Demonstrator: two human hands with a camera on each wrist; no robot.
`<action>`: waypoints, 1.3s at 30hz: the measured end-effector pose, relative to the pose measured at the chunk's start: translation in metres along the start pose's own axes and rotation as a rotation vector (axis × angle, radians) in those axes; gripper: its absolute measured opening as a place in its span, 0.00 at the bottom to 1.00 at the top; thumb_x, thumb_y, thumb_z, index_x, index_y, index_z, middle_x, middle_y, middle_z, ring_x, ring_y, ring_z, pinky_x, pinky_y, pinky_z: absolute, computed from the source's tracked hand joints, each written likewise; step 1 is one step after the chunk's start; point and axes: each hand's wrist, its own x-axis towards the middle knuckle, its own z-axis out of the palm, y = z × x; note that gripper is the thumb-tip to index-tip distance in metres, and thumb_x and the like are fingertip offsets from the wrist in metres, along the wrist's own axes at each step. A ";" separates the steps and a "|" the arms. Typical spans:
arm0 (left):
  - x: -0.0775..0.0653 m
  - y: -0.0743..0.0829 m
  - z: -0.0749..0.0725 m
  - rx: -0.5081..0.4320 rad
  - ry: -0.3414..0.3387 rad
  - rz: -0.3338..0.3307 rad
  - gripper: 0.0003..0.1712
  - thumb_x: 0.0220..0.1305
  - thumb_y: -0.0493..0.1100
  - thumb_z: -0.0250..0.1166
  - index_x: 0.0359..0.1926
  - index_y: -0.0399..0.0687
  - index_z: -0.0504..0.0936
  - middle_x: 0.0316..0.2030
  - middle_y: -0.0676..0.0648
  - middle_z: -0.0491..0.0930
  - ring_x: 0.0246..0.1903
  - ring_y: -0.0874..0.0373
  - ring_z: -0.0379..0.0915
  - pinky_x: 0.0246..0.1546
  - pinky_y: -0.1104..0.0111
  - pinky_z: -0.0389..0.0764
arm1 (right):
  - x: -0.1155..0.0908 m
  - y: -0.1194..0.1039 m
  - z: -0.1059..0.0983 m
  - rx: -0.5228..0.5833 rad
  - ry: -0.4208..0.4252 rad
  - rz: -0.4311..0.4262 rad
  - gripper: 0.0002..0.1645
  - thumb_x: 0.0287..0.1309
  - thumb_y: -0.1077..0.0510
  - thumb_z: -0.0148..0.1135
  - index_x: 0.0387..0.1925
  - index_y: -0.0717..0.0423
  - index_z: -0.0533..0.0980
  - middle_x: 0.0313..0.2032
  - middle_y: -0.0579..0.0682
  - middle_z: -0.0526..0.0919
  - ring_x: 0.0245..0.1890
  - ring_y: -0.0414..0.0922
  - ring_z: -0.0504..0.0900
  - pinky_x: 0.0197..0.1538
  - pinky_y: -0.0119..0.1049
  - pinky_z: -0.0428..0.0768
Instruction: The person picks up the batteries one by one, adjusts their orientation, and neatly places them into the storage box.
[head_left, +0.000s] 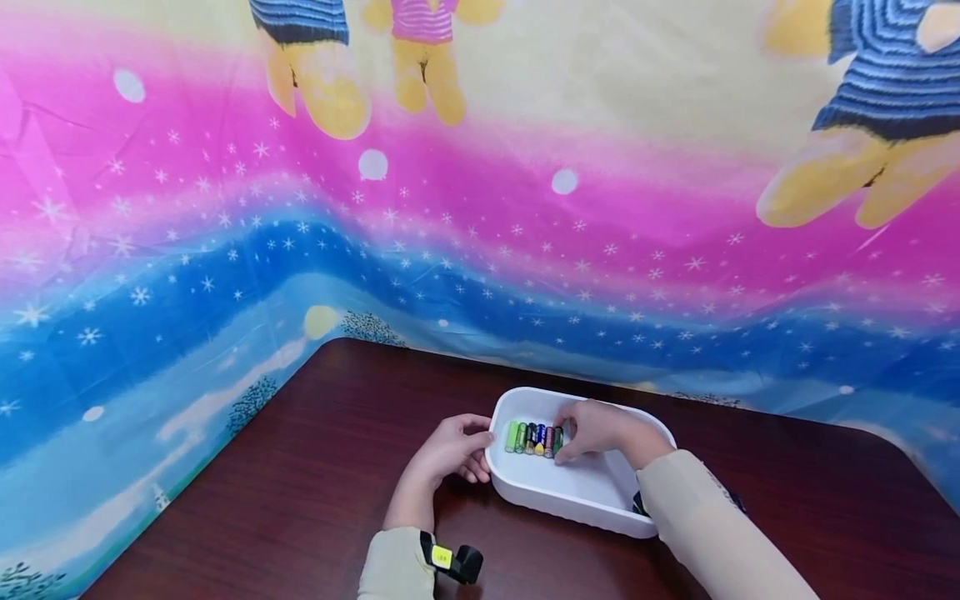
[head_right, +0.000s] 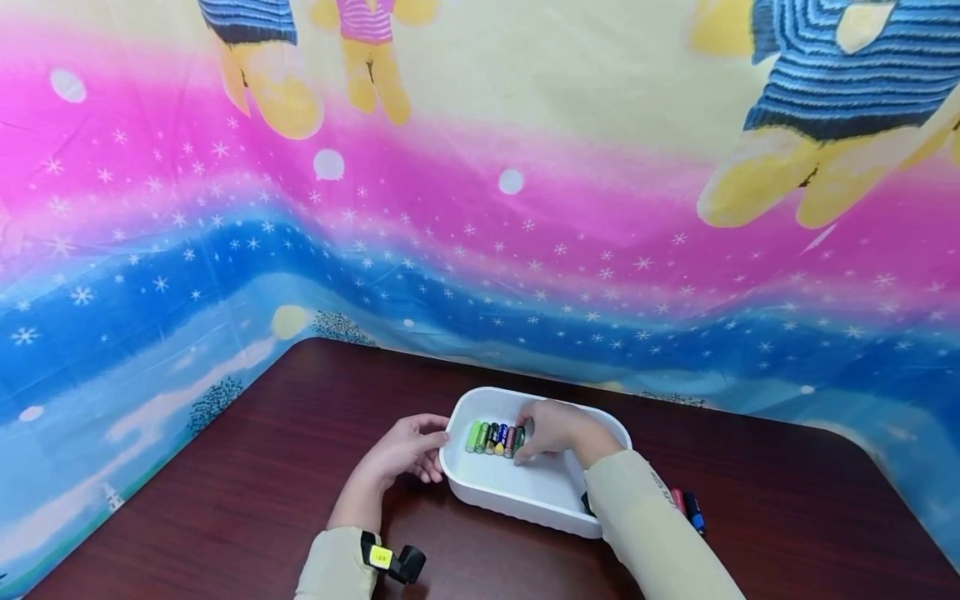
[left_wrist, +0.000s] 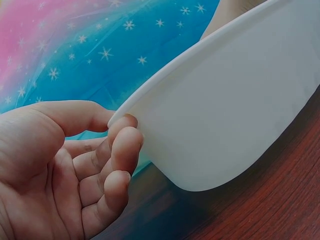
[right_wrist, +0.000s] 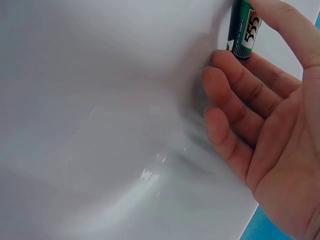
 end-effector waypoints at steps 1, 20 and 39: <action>0.000 0.000 0.000 -0.002 0.000 -0.003 0.23 0.63 0.39 0.57 0.57 0.33 0.68 0.14 0.43 0.76 0.11 0.59 0.74 0.12 0.73 0.74 | 0.000 0.000 0.001 0.001 0.001 0.000 0.32 0.33 0.47 0.78 0.44 0.52 0.77 0.25 0.47 0.74 0.21 0.42 0.72 0.26 0.35 0.72; 0.001 -0.001 -0.001 0.002 0.011 -0.013 0.22 0.63 0.39 0.57 0.56 0.35 0.68 0.15 0.43 0.76 0.11 0.59 0.74 0.13 0.72 0.75 | 0.002 0.000 0.001 0.015 -0.024 0.011 0.32 0.35 0.48 0.77 0.46 0.48 0.75 0.26 0.48 0.74 0.17 0.42 0.72 0.25 0.36 0.73; 0.000 -0.003 0.000 0.010 0.008 -0.002 0.23 0.63 0.40 0.58 0.56 0.35 0.68 0.15 0.43 0.76 0.11 0.59 0.74 0.13 0.72 0.75 | -0.001 -0.001 0.000 0.120 -0.058 -0.030 0.34 0.37 0.55 0.77 0.49 0.51 0.73 0.24 0.51 0.74 0.19 0.43 0.71 0.24 0.36 0.73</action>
